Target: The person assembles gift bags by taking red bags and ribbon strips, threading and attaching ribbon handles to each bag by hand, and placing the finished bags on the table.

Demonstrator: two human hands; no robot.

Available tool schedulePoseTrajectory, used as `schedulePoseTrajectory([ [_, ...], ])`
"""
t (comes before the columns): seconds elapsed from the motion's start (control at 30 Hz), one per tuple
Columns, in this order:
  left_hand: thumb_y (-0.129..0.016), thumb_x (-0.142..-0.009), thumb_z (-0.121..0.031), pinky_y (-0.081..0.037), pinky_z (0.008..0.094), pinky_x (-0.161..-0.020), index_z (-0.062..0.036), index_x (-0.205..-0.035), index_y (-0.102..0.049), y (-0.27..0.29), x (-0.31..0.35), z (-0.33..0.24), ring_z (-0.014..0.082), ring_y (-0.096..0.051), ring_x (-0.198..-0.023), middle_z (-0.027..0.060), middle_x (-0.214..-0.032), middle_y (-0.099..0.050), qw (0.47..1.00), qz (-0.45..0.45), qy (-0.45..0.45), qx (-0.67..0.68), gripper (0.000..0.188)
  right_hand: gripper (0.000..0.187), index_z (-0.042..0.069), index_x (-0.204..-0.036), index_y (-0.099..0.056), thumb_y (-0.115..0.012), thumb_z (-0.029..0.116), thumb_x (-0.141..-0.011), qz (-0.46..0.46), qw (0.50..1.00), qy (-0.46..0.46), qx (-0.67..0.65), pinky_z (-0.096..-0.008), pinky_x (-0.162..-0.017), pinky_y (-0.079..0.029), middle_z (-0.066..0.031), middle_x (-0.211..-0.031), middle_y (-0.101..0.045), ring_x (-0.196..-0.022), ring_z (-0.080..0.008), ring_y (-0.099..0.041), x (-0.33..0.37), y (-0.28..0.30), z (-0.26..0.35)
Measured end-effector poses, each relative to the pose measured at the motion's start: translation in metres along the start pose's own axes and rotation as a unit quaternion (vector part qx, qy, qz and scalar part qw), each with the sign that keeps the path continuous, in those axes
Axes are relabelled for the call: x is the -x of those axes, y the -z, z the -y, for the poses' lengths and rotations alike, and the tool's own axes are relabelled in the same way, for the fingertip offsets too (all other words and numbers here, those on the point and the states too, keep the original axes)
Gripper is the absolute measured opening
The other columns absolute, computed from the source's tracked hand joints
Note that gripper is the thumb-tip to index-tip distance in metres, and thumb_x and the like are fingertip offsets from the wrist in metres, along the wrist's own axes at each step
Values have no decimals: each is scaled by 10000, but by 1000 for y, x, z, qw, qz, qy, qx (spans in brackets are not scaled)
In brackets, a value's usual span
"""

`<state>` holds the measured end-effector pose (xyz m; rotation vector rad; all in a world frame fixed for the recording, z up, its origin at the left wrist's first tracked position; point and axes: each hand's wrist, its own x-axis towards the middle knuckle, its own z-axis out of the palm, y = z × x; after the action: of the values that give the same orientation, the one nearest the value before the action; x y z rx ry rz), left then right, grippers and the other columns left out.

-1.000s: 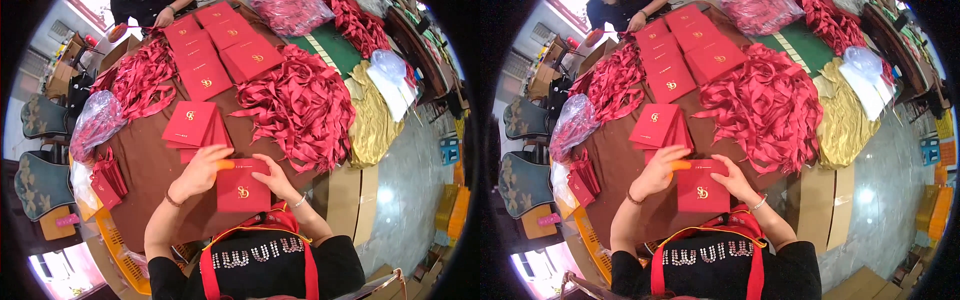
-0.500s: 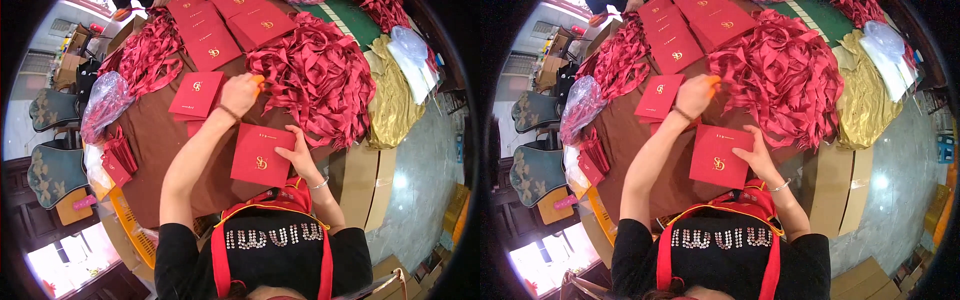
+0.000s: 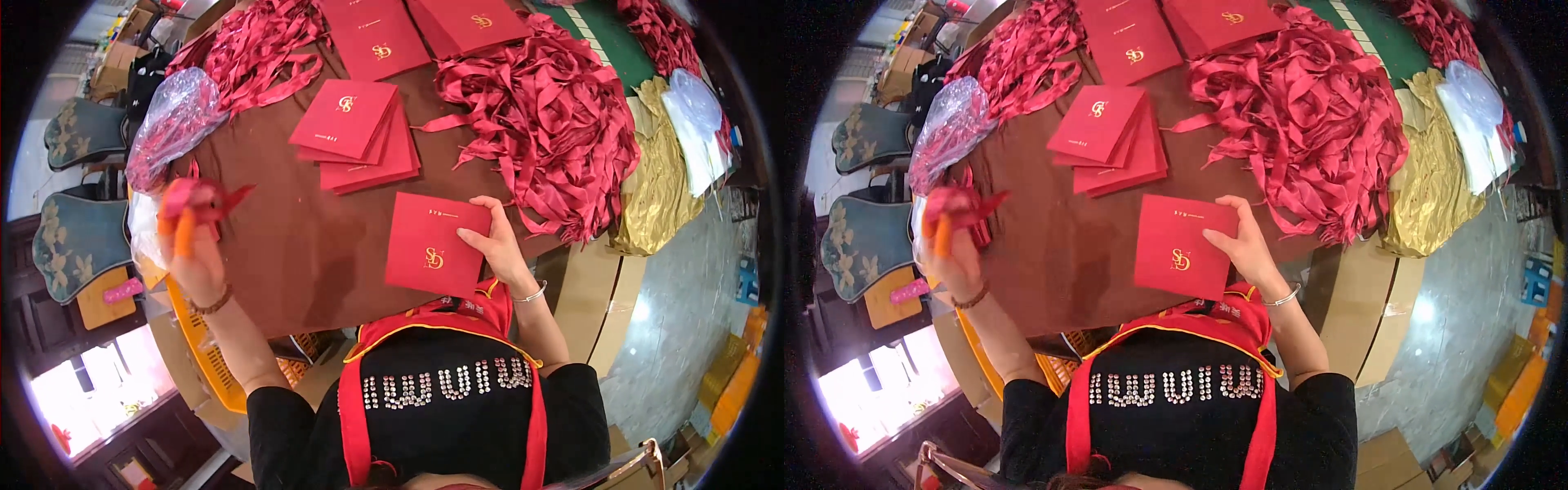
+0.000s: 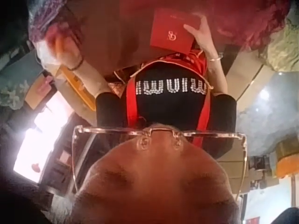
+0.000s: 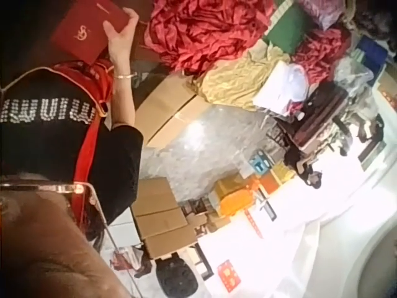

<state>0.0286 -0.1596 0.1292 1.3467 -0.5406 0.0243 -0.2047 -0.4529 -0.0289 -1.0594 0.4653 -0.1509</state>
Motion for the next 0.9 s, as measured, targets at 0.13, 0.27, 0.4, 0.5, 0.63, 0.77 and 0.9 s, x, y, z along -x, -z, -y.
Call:
schedulePoseTrajectory([
  [0.13,-473,-875,-1,-486,249,-694,34,-1125,-566,29,19,-11,195,-606,-865,126,-1013,-615,992,-38,64,-102,269,418,72,-1184,-396,-605,-17,-833,15,999,-2,42,-274,-886,-447,-65,-1096,-519,-997,-130,-528,-9,-11,-2],
  [0.27,-494,-860,-25,-460,216,-669,-13,-1149,-594,4,50,38,96,-580,-739,35,-863,-641,935,65,202,-285,305,287,66,-1132,-439,-565,21,-878,-44,999,-29,-15,-256,-837,-458,-50,-1038,-558,-933,-104,-556,-13,-21,-2],
  [0.4,-613,-797,-81,-441,322,-742,-90,-1153,-597,-1,92,78,179,-575,-802,38,-855,-623,841,200,156,-479,356,205,50,-1070,-472,-563,31,-887,-35,999,-7,-5,-248,-816,-460,-45,-1005,-575,-911,-101,-563,-11,-15,-4],
  [0.5,-691,-723,-175,-342,437,-901,-100,-1153,-586,-13,102,68,261,-498,-1041,61,-1027,-574,731,293,135,-601,448,209,45,-1069,-470,-566,28,-884,-70,985,23,158,-243,-802,-465,-58,-1023,-572,-900,-103,-565,-6,-2,-7],
  [0.63,-711,-717,-272,-319,478,-928,-97,-1226,-526,-7,104,52,275,-430,-1155,83,-1226,-498,710,356,148,-589,569,339,14,-1191,-448,-569,24,-875,-47,975,2,216,-228,-775,-473,-95,-1100,-559,-903,-116,-569,7,3,4],
  [0.77,-667,-774,-347,-395,457,-873,-72,-1197,-536,3,101,67,308,-508,-1102,117,-1160,-571,776,313,125,-534,521,384,5,-1213,-452,-583,-1,-852,-60,988,-88,109,-222,-762,-478,-97,-1145,-538,-955,-126,-557,24,13,8],
  [0.9,-644,-812,-341,-473,398,-707,-52,-1056,-597,-27,79,105,314,-614,-864,148,-943,-638,814,79,137,-558,382,279,58,-1105,-449,-544,-24,-856,-82,991,-102,24,-300,-757,-531,-86,-1130,-539,-937,-159,-588,44,18,7],
])
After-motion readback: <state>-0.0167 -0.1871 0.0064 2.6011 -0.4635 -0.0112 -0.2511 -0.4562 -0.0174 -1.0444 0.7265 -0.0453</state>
